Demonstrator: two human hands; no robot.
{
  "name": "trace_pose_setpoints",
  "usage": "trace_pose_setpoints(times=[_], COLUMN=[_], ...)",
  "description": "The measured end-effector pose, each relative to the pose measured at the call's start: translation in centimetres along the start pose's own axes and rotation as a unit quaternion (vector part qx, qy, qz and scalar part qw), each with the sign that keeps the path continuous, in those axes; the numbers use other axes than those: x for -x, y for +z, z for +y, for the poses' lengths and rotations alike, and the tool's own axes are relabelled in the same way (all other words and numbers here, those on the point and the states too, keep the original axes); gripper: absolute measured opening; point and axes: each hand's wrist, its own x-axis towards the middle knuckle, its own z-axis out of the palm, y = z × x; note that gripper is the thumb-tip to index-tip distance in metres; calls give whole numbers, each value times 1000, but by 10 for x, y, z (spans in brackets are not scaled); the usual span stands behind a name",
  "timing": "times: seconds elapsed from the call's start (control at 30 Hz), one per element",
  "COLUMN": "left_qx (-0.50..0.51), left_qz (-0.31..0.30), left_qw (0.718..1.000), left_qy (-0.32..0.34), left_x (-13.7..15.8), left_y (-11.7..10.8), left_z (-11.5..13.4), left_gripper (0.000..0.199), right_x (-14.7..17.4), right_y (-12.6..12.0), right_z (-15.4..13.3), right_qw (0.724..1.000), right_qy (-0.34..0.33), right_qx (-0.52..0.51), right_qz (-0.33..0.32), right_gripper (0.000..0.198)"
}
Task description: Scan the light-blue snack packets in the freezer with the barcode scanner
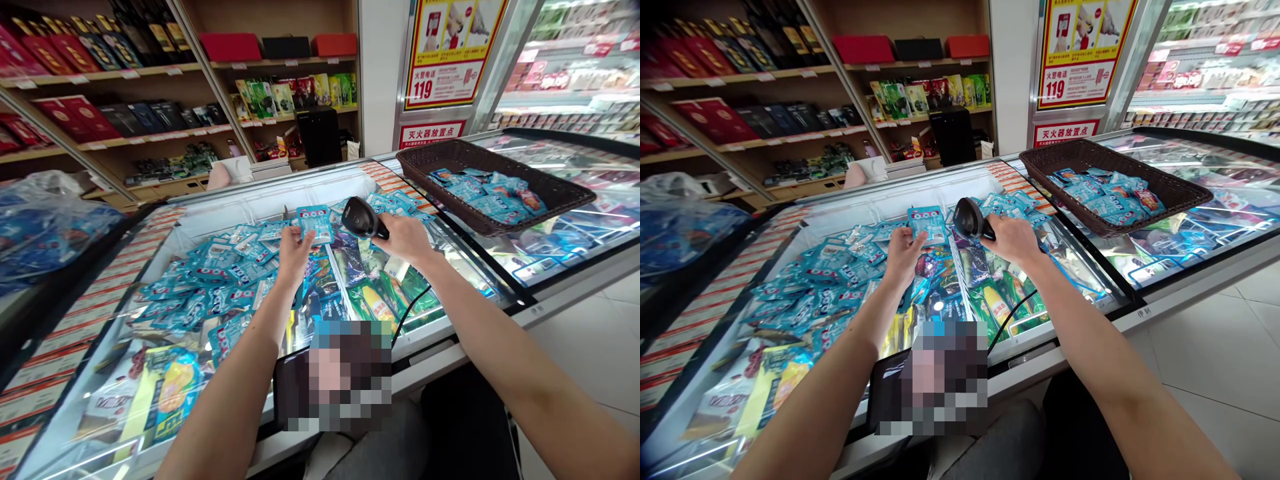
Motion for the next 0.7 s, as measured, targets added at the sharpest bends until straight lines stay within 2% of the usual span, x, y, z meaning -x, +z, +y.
trace_pose_setpoints(times=[0.07,0.27,0.7], left_qx=[11,24,21], left_qz=[17,18,26], left_qw=[1000,1000,999], left_qy=[3,1,1], left_x=[-2,-3,-2], left_y=[-1,-2,-1], left_z=[-3,-3,-4], left_gripper=[41,39,37], right_x=[1,2,2], right_y=[0,-1,1], right_z=[-1,-5,-6], right_qw=[999,993,989], right_qy=[-27,-102,-136], right_qx=[-3,-9,-15], right_qz=[-18,-53,-62], right_gripper=[33,31,32])
